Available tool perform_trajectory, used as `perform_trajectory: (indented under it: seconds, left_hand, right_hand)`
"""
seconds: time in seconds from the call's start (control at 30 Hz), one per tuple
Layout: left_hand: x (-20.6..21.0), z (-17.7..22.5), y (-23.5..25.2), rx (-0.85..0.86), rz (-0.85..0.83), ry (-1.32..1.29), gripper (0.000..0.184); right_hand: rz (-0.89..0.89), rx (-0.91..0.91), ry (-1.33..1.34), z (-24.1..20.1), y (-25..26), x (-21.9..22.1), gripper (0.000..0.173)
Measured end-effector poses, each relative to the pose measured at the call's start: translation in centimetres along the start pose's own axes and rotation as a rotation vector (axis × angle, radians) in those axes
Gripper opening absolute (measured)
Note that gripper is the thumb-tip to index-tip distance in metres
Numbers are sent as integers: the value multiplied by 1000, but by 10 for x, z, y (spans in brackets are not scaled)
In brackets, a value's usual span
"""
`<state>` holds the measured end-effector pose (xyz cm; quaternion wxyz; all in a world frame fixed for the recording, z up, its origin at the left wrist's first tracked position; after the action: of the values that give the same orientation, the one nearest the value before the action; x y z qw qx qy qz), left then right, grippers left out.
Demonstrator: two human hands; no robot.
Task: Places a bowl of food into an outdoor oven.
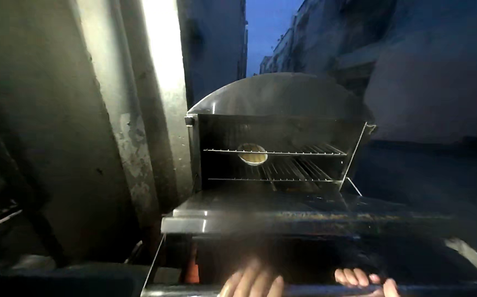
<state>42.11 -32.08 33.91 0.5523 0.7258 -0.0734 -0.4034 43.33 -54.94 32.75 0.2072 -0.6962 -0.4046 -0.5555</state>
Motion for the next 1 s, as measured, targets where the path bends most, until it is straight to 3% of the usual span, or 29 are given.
perform_trajectory:
  seconds: [0.1,0.27,0.3,0.33,0.4,0.43,0.5,0.57,0.67,0.7,0.83,1.0]
  left_hand:
    - [-3,-11,36,19,128,99,24]
    - [-3,-37,107,58,292,207,23]
    - [-3,-42,121,68,301,222,21]
    - [-2,-48,135,74,301,222,19]
    - [-1,-60,159,88,299,200,17]
    - [0,-68,171,100,295,183,17]
    - [2,-83,195,122,276,167,16]
    - [9,-98,220,137,270,165,19]
    - [17,-118,250,150,231,153,25]
    - [20,-123,258,155,209,146,22]
    - [30,-146,288,185,148,140,14]
    - [49,-168,310,161,75,119,23]
  right_hand:
    - [-3,-35,-195,-8,15,34,45]
    - [-36,-84,-932,-31,42,76,37]
    - [-72,-204,-1141,-37,49,82,34]
    - [-94,-436,-1353,-44,55,91,32]
    - [-170,-1064,-1642,-50,63,116,39]
    - [-265,-1251,-1703,-46,69,133,49]
    - [-474,-1397,-1826,-28,90,167,79]
    - [-635,-1408,-1978,-5,118,195,79]
    - [-723,-1304,-2082,14,155,229,28]
    - [-693,-1308,-2119,20,164,238,20]
    - [-566,-1230,-2292,36,194,260,17]
    - [-514,-1134,-2373,54,224,271,16]
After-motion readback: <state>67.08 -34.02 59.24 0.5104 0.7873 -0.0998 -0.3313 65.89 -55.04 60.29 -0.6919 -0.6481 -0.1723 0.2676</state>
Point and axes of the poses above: each hand's wrist, its own y-axis towards the middle knuckle, its own x-axis out of the palm, z = x × y, the point moved 5 cm from there along y, towards the middle knuckle, and after that the axes turned 3 degrees about x, right-handed, at the moved point
